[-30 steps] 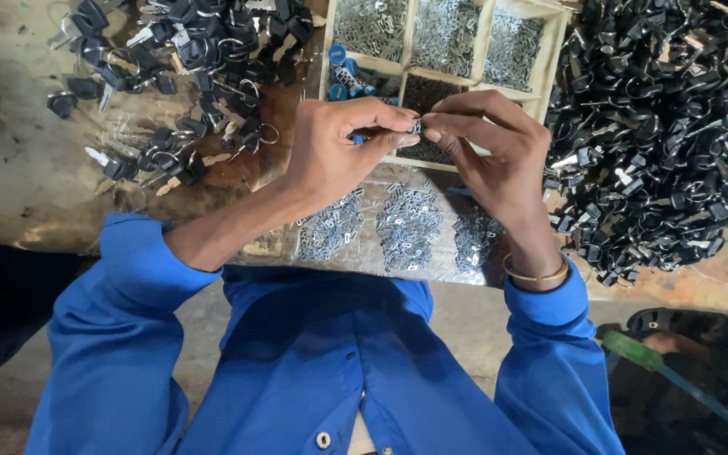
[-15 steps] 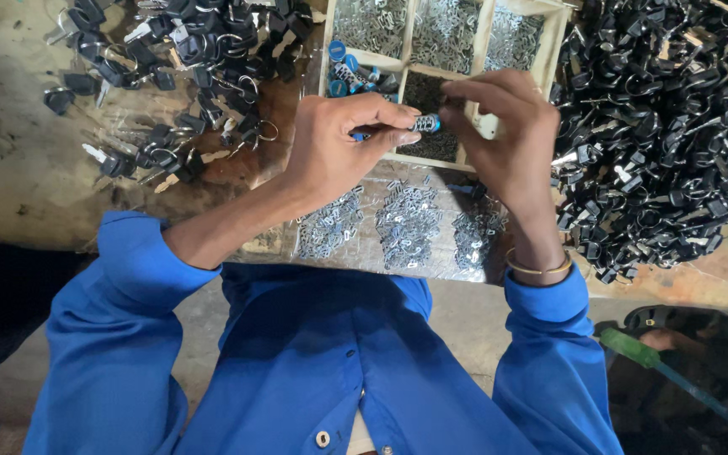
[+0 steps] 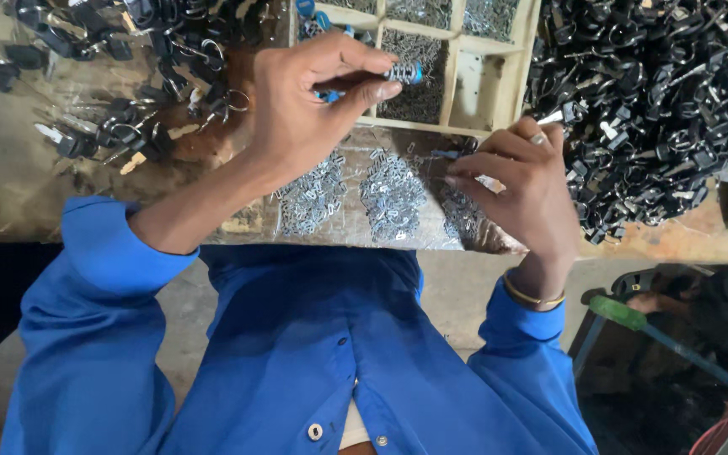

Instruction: The person picks small metal key pins from piles on the workbench and inserts them one by one into a lock cylinder held in both hands, pressing each pin into place. Finished cylinders are placed into a compartmented tray among piles of keys and padlock parts.

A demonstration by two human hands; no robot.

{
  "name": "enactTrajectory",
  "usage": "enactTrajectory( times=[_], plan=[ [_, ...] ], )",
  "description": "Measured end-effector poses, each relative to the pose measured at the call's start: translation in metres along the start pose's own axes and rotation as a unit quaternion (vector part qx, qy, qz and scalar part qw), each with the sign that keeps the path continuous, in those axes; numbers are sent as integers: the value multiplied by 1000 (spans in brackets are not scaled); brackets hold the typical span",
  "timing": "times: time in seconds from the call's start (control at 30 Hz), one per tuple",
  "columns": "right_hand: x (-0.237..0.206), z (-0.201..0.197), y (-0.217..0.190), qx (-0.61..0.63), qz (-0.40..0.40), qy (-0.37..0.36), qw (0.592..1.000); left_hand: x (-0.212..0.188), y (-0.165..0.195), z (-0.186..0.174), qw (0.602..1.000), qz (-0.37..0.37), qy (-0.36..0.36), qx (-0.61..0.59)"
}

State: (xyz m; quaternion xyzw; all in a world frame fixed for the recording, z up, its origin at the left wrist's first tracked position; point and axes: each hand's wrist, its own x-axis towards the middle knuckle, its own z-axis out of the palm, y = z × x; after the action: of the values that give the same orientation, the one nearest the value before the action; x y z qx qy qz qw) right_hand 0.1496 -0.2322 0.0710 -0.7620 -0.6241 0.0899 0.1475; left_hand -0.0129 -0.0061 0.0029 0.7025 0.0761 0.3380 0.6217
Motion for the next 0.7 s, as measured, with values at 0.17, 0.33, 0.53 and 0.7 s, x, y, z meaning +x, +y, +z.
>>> enactTrajectory(
  times=[0.17, 0.33, 0.53, 0.7],
  plan=[
    [-40, 27, -16, 5, 88, 78, 993, -11, 24, -8, 1000, 2, 0, 12],
    [-83, 62, -34, 29, 111, 155, 981, -49, 51, -19, 999, -12, -1, 42],
    [-120, 99, -50, 78, 133, 230, 961, -114, 68, -9, 993, -93, 41, 66],
    [-133, 102, -50, 4, 166, 240, 956, -163, 67, 17, 984, -158, 75, 27]
  ],
)
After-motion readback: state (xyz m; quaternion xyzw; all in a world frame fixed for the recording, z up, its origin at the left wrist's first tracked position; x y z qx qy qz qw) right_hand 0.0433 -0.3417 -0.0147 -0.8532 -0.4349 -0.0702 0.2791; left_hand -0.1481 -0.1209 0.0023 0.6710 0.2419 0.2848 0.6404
